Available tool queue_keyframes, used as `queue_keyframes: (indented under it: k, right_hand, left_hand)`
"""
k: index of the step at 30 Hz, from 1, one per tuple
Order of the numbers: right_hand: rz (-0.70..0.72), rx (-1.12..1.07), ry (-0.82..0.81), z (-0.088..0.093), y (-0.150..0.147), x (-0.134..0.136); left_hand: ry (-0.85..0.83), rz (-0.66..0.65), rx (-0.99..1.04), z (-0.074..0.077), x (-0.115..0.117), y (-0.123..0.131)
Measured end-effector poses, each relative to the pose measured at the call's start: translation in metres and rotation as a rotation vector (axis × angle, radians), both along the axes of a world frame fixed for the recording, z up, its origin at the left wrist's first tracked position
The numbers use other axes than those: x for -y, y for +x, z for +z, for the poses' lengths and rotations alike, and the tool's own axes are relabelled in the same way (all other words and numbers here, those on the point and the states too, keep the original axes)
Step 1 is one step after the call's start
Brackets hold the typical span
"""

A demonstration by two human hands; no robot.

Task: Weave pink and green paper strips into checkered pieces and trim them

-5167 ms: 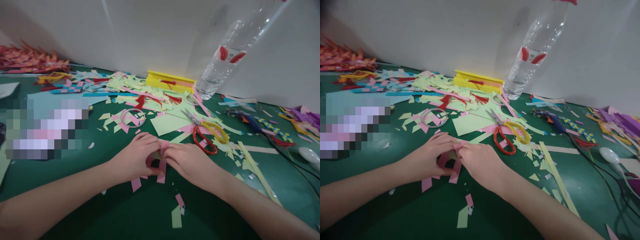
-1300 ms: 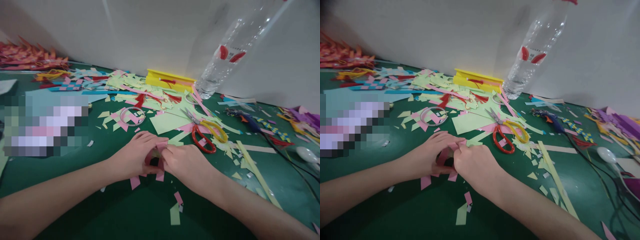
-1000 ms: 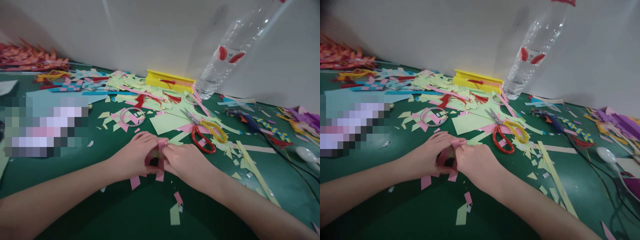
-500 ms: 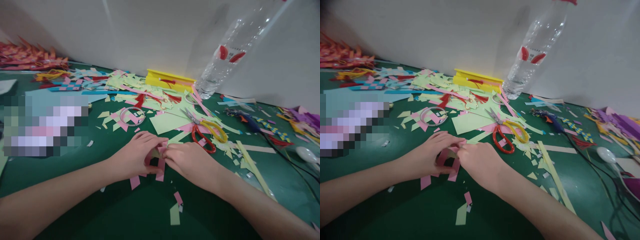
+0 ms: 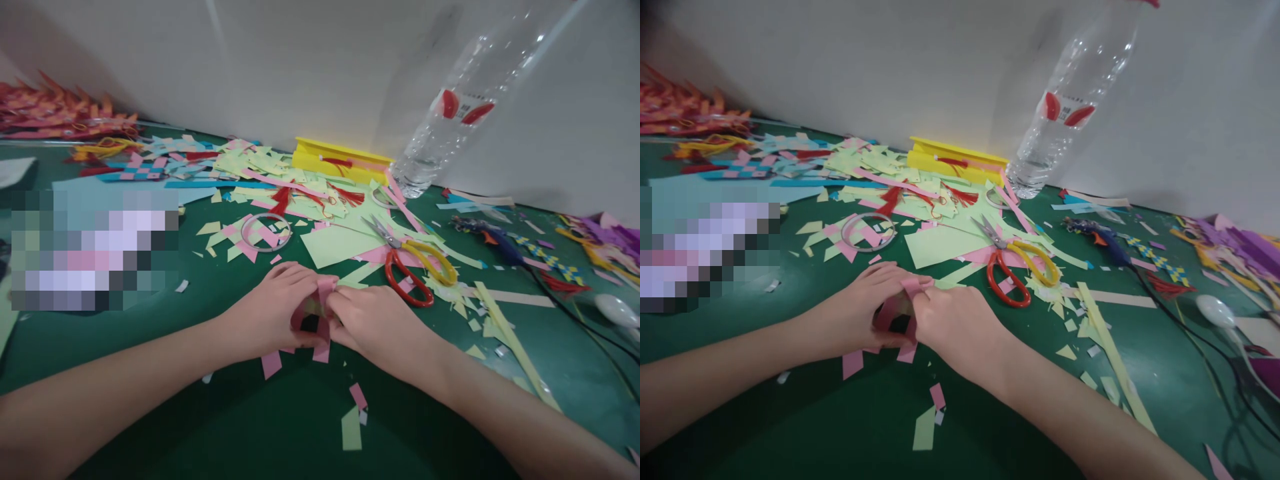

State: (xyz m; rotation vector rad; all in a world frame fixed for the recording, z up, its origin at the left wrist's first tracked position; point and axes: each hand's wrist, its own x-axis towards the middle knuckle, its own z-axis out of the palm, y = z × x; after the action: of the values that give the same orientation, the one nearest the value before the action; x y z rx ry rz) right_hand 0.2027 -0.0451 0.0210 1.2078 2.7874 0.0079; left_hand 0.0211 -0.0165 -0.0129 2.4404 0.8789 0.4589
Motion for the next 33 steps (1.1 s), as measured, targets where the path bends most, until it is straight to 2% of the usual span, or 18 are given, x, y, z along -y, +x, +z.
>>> queue_keyframes:
  k: [17,26,33]
  right_hand:
    - [0.014,-0.032,-0.061,0.005,0.006,-0.002]
    - [-0.008,0.033,-0.087,0.007,0.0,0.002]
    - [0.004,0.035,-0.012,0.002,-0.004,0.005]
  left_hand:
    - [-0.025,0.006,-0.005,0.001,0.001,0.0]
    - [-0.003,-0.001,0.036,-0.004,-0.001,-0.001]
    - [0.0,-0.004,0.02,-0.006,-0.001,-0.003]
